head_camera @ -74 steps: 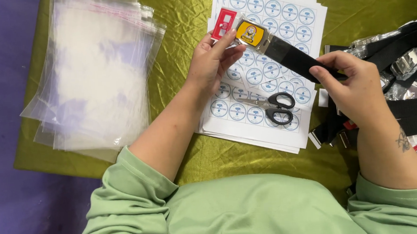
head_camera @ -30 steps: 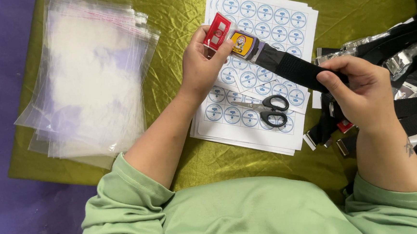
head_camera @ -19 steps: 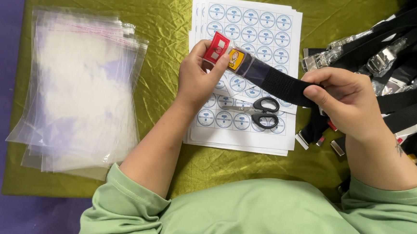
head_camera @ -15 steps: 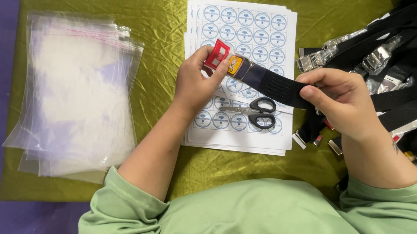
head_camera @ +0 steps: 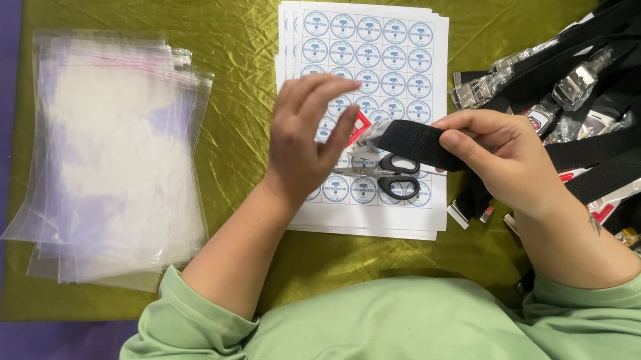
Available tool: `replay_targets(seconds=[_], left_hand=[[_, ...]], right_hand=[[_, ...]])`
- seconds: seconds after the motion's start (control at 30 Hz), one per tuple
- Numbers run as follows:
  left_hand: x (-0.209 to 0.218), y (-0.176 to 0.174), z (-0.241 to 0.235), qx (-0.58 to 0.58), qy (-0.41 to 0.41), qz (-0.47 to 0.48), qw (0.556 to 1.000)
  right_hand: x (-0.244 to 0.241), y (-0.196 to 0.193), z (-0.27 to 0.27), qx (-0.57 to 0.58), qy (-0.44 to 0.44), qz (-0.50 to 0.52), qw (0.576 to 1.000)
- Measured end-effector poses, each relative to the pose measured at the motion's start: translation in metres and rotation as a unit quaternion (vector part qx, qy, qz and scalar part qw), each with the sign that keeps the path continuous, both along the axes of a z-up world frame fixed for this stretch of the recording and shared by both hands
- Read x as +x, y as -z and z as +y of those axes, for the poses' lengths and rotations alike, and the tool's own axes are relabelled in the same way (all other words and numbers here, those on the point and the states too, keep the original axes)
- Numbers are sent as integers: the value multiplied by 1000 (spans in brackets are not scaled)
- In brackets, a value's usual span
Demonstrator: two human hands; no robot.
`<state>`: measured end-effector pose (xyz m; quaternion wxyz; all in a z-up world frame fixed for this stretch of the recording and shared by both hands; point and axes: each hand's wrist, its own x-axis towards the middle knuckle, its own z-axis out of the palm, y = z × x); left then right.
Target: Packaging a belt by cutting a label from a sheet and placing both into a plastic bag.
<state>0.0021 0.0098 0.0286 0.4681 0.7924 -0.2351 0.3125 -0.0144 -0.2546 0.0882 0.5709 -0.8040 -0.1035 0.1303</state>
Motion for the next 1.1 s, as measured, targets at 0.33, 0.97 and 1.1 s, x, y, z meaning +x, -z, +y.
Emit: replay_targets(seconds=[0.33, 0.97, 1.1], left_hand=[[-37, -21, -30, -178, 239, 292, 909], [-38, -14, -38, -340, 184, 426, 818], [-38, -20, -37, -348, 176, 438, 810]], right_hand=[[-19, 4, 10, 56, 45, -12, 997], [-4, 25, 18, 59, 19, -43, 997], [-3, 35, 15, 101, 57, 8, 993]])
